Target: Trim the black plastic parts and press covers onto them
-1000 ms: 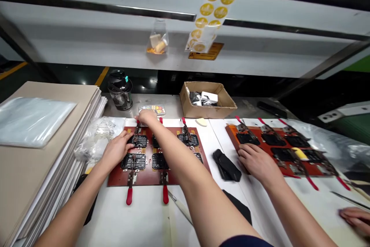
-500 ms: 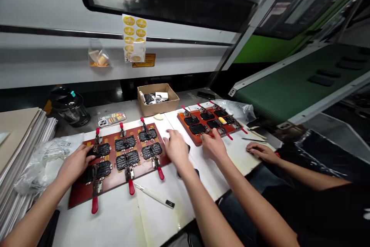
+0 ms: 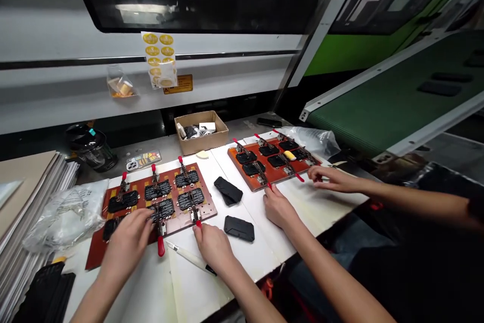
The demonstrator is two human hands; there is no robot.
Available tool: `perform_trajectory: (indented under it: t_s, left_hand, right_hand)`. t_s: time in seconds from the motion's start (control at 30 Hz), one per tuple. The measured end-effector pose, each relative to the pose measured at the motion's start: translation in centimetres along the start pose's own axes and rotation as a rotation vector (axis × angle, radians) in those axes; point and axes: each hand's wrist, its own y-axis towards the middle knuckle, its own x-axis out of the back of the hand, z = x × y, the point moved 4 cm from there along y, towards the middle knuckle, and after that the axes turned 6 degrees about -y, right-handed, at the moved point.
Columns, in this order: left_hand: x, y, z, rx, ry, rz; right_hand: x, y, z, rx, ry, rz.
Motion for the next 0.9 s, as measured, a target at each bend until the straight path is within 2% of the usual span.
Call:
perform_trajectory:
  t_s: [0.07, 0.13, 0.23, 0.3, 0.5, 0.83, 0.9]
  left_hand:
    - [-2.5, 1.9, -2.5, -0.04, -0.013, 0.074]
    - [-5.0, 4.2, -3.8, -0.056, -0.01, 0.122]
    - [-7.7, 6.8, -4.1, -0.054, -0.004, 0.163]
    - [-8.6, 7.6, -3.8, -0.052, -0.005, 0.171]
    - [-9.1, 7.2, -3.2, -0.066, -0.022, 0.171]
    - [-9.1, 7.0, -3.0, -0.044, -0.068, 0.168]
    - [-9.2, 6.9, -2.9, -0.033, -0.099, 0.166]
  right_hand:
    - [-0.6, 0.3, -0.1, -0.016, 0.029, 0.006]
    - [-0.7, 0.6, -0.3, -0.013, 0.078, 0.018]
    - [-0.7, 0.6, -0.8, -0.015, 0.191, 0.065]
    - [-1.0, 0.6, -1.0, -0.024, 0.279, 0.115]
    - [-2.0, 0.7, -1.5, -0.067, 0.457, 0.213]
    - [-1.9, 0.9, -1.4, -0.071, 0.565, 0.265]
    - [-1.3, 0.5, -1.1, -0.055, 0.602, 0.283]
